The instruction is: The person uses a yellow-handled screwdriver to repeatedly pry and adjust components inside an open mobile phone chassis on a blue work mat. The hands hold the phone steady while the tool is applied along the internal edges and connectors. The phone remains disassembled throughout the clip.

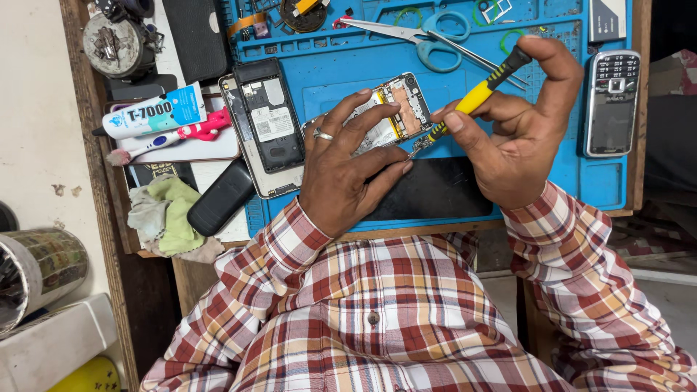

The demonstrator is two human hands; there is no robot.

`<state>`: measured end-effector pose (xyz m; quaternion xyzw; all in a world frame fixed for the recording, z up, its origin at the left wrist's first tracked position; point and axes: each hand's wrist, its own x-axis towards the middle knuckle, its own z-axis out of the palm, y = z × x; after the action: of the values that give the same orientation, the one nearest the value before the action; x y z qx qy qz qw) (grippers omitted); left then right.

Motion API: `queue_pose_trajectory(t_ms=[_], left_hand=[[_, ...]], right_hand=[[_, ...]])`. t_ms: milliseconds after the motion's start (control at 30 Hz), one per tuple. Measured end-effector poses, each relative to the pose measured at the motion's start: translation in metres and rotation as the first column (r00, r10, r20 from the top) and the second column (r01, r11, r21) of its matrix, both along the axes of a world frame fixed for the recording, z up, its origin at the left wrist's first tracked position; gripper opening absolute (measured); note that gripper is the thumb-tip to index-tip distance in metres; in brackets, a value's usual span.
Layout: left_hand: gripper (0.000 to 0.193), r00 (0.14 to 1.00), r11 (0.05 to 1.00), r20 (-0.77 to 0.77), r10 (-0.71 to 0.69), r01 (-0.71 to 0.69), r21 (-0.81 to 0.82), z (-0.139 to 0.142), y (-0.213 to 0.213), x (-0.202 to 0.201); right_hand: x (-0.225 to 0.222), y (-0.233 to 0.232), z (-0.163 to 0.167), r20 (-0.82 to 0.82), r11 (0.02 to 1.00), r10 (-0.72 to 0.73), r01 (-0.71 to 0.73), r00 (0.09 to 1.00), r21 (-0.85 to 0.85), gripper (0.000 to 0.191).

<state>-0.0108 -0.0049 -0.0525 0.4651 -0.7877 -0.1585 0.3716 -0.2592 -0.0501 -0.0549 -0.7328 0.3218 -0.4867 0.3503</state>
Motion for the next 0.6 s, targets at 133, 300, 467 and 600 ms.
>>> queue_pose_trajectory(t_ms=[133,300,467,600], left_hand=[[0.011,1.000,1.000,-0.010,0.006,-0.006,0.009,0.001,0.001,0.000],[0.011,1.000,1.000,-0.017,0.007,-0.007,0.003,0.002,0.001,0.001],[0.012,0.999,1.000,-0.043,0.006,-0.005,0.006,0.002,0.001,0.001],[0.013,0.998,1.000,-0.063,0.008,-0.008,-0.001,0.003,0.000,0.002]], right_hand=[[0.002,0.000,0.001,-0.027,0.996,-0.008,0.006,1.000,-0.091,0.073],[0.006,0.003,0.005,-0.048,0.990,-0.024,0.017,0.999,-0.138,0.079],[0.008,0.007,0.007,-0.054,0.986,-0.069,0.060,0.996,-0.154,0.076],[0.006,0.011,0.005,-0.104,0.965,-0.160,0.134,0.982,-0.227,0.035]])
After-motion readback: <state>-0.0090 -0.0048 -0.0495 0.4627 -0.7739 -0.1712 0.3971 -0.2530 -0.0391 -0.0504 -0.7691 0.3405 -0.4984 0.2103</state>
